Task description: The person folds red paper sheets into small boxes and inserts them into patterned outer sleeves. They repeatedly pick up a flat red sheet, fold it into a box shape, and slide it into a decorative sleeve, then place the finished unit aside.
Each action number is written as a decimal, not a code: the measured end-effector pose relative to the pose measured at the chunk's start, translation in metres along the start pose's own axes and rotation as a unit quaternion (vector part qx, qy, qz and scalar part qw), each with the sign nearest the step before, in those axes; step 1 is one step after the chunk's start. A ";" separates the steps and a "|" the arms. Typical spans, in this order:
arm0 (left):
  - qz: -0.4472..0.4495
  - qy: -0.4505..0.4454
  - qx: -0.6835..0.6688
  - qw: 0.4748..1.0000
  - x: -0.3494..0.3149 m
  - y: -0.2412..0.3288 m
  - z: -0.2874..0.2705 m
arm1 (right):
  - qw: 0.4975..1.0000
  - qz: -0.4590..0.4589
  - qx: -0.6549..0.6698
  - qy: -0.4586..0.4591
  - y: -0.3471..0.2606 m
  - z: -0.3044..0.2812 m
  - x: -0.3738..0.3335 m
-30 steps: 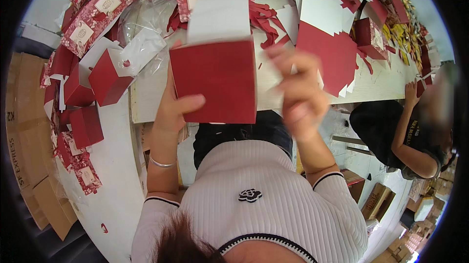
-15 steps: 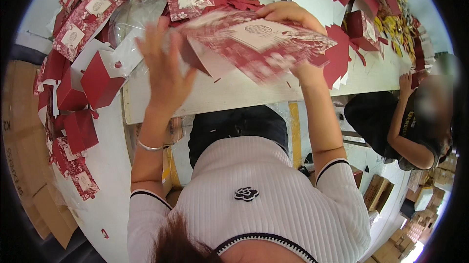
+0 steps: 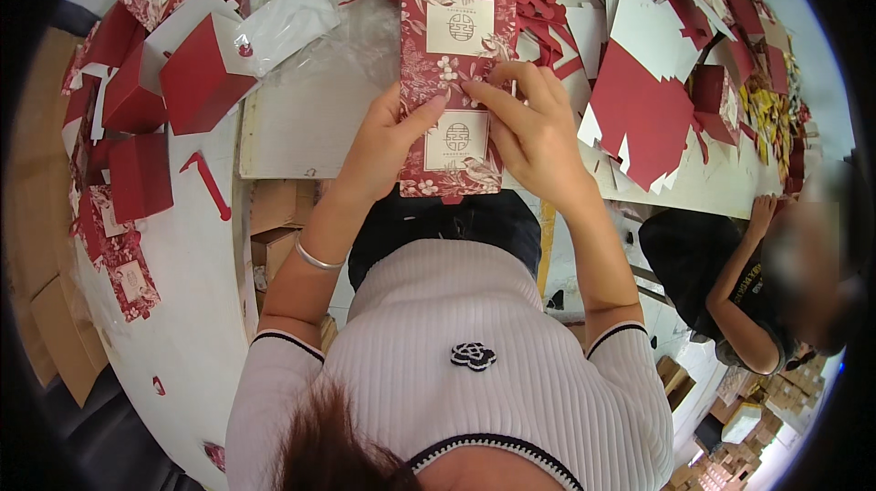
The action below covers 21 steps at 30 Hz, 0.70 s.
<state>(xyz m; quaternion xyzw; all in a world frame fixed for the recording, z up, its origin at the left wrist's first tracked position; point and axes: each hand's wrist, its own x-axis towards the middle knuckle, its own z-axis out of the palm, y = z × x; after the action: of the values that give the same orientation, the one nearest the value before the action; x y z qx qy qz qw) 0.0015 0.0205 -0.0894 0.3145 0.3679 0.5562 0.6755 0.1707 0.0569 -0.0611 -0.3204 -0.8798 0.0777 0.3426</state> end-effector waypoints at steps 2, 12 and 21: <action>0.006 0.007 -0.004 1.000 0.000 -0.002 0.001 | 1.000 0.010 -0.007 0.014 -0.002 0.008 0.001; 0.038 0.031 0.165 0.985 -0.002 -0.018 0.000 | 0.951 0.160 0.261 -0.039 -0.014 0.022 0.015; -0.129 0.120 -0.058 0.983 0.040 -0.039 -0.012 | 0.935 -0.319 0.114 -0.103 -0.116 0.155 0.114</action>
<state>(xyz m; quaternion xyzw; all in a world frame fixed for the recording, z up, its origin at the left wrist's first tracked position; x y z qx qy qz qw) 0.0162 0.0529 -0.1347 0.1556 0.4512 0.5187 0.7093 -0.0537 0.0496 -0.0737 0.0284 -0.9513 0.0972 0.2911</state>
